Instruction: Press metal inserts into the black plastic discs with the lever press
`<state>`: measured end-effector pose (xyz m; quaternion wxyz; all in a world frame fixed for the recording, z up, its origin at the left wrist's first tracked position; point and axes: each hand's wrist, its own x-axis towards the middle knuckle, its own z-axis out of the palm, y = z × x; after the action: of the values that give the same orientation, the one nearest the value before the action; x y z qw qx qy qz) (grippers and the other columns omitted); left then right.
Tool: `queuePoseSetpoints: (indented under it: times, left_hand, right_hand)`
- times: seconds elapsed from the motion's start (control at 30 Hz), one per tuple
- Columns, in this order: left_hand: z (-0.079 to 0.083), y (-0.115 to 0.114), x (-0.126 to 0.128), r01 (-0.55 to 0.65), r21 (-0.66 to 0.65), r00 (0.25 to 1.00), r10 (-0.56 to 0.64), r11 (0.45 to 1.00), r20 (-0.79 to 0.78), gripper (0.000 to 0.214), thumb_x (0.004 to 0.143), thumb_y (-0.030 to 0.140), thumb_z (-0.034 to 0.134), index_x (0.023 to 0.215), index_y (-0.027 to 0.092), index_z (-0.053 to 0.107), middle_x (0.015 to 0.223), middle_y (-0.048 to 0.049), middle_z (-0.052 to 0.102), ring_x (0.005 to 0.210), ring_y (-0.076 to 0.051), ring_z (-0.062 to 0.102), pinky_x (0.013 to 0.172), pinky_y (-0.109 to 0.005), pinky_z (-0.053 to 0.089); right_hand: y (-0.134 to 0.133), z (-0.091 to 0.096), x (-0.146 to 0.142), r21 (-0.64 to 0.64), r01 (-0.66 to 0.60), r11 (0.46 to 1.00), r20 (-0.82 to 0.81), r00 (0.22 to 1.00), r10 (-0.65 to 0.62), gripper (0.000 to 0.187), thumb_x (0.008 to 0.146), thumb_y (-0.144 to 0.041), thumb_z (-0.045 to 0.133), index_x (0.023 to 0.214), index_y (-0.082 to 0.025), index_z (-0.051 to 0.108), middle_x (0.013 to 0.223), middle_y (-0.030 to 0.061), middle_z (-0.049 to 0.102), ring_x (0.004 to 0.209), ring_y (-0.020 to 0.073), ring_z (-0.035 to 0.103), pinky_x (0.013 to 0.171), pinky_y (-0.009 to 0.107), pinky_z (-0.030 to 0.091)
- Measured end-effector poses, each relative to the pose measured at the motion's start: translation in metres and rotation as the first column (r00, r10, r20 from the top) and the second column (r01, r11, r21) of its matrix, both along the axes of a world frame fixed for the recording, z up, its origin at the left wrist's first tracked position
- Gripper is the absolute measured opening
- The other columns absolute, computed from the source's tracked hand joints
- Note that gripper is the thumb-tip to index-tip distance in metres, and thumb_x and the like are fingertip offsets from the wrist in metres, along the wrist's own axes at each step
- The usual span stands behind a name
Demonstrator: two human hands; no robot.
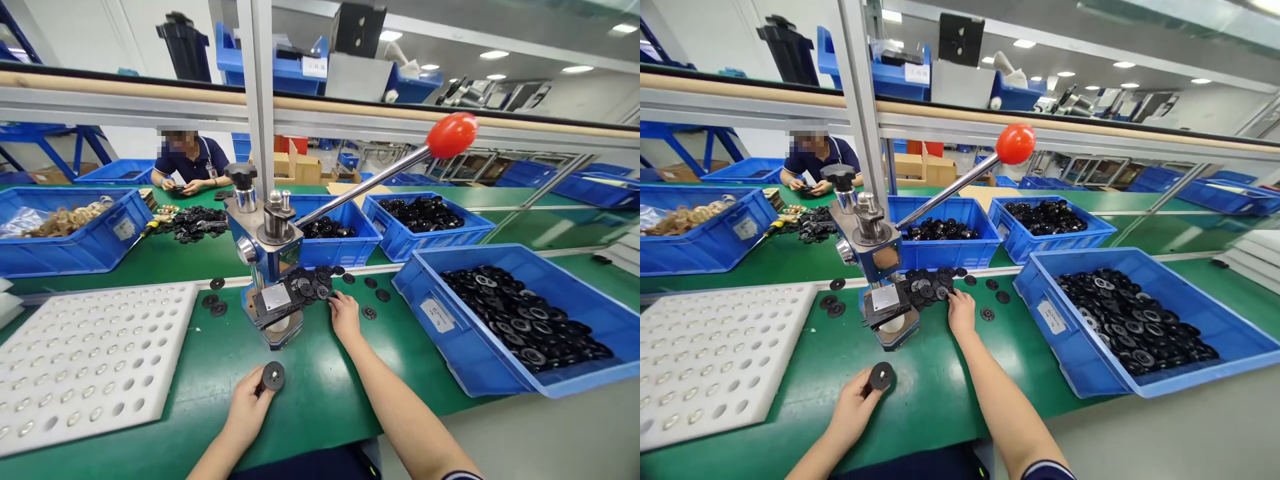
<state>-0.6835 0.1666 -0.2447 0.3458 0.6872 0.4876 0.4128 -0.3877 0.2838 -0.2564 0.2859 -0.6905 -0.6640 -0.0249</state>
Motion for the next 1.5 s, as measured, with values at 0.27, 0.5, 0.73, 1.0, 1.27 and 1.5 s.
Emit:
queuePoseSetpoints:
  times: [0.27, 0.5, 0.73, 1.0, 1.27, 1.5]
  left_hand:
    - [0.015, -0.005, 0.0, 0.049, -0.014, 0.998, -0.049, 0.999, -0.043, 0.03, 0.09, 0.042, 0.058, 0.077, 0.018, 0.07, 0.072, -0.0057, 0.068, 0.066, -0.019, 0.061, 0.063, -0.029, 0.049]
    - [0.024, -0.005, 0.002, 0.05, 0.013, 0.998, -0.049, 0.999, -0.039, 0.02, 0.088, 0.032, 0.06, 0.075, 0.018, 0.066, 0.068, -0.0029, 0.064, 0.062, -0.016, 0.057, 0.059, -0.026, 0.045]
    - [0.023, -0.005, 0.003, 0.054, 0.022, 0.998, -0.054, 0.998, -0.014, 0.013, 0.087, 0.027, 0.062, 0.078, 0.018, 0.065, 0.071, -0.0026, 0.065, 0.064, -0.016, 0.058, 0.06, -0.026, 0.046]
    - [0.023, -0.005, 0.004, 0.074, -0.003, 0.997, -0.074, 0.997, -0.002, 0.011, 0.087, 0.025, 0.06, 0.082, 0.018, 0.066, 0.076, -0.0043, 0.067, 0.069, -0.017, 0.061, 0.065, -0.028, 0.049]
    - [0.015, -0.005, 0.0, 0.156, 0.015, 0.988, -0.156, 0.988, 0.012, 0.017, 0.089, 0.021, 0.052, 0.094, 0.017, 0.068, 0.089, -0.0095, 0.071, 0.082, -0.022, 0.066, 0.076, -0.036, 0.055]
    - [0.012, -0.008, -0.003, 0.185, 0.053, 0.983, -0.185, 0.981, 0.0, 0.021, 0.089, 0.016, 0.051, 0.1, 0.016, 0.068, 0.094, -0.011, 0.071, 0.087, -0.023, 0.068, 0.08, -0.038, 0.056]
  right_hand:
    - [-0.099, -0.012, -0.028, 0.006, -0.22, 0.975, -0.109, 0.97, 0.219, 0.033, 0.094, -0.03, 0.056, 0.125, -0.018, 0.061, 0.113, 0.011, 0.07, 0.104, 0.024, 0.06, 0.092, 0.042, 0.05]
    - [-0.128, 0.002, -0.056, 0.006, -0.328, 0.945, -0.199, 0.925, 0.323, 0.048, 0.091, -0.034, 0.063, 0.136, -0.023, 0.052, 0.117, 0.0097, 0.068, 0.105, 0.0238, 0.061, 0.093, 0.043, 0.052]
    - [-0.131, 0.011, -0.062, 0.028, -0.107, 0.994, -0.045, 0.993, 0.108, 0.055, 0.084, -0.06, 0.065, 0.117, -0.016, 0.066, 0.103, 0.0137, 0.064, 0.098, 0.0274, 0.056, 0.083, 0.043, 0.049]
    - [-0.134, 0.026, -0.083, -0.044, -0.29, 0.956, -0.309, 0.914, 0.263, 0.035, 0.089, -0.043, 0.065, 0.114, -0.019, 0.067, 0.105, 0.0117, 0.063, 0.1, 0.0245, 0.056, 0.09, 0.044, 0.049]
    - [-0.136, 0.068, -0.12, 0.028, -0.596, 0.802, -0.309, 0.758, 0.574, 0.036, 0.092, -0.029, 0.063, 0.126, -0.018, 0.059, 0.107, 0.011, 0.062, 0.098, 0.0222, 0.054, 0.084, 0.041, 0.051]
    - [-0.139, 0.074, -0.12, -0.055, -0.586, 0.809, -0.271, 0.788, 0.553, 0.032, 0.09, -0.031, 0.067, 0.118, -0.016, 0.062, 0.105, 0.0105, 0.064, 0.095, 0.0228, 0.053, 0.08, 0.04, 0.047]
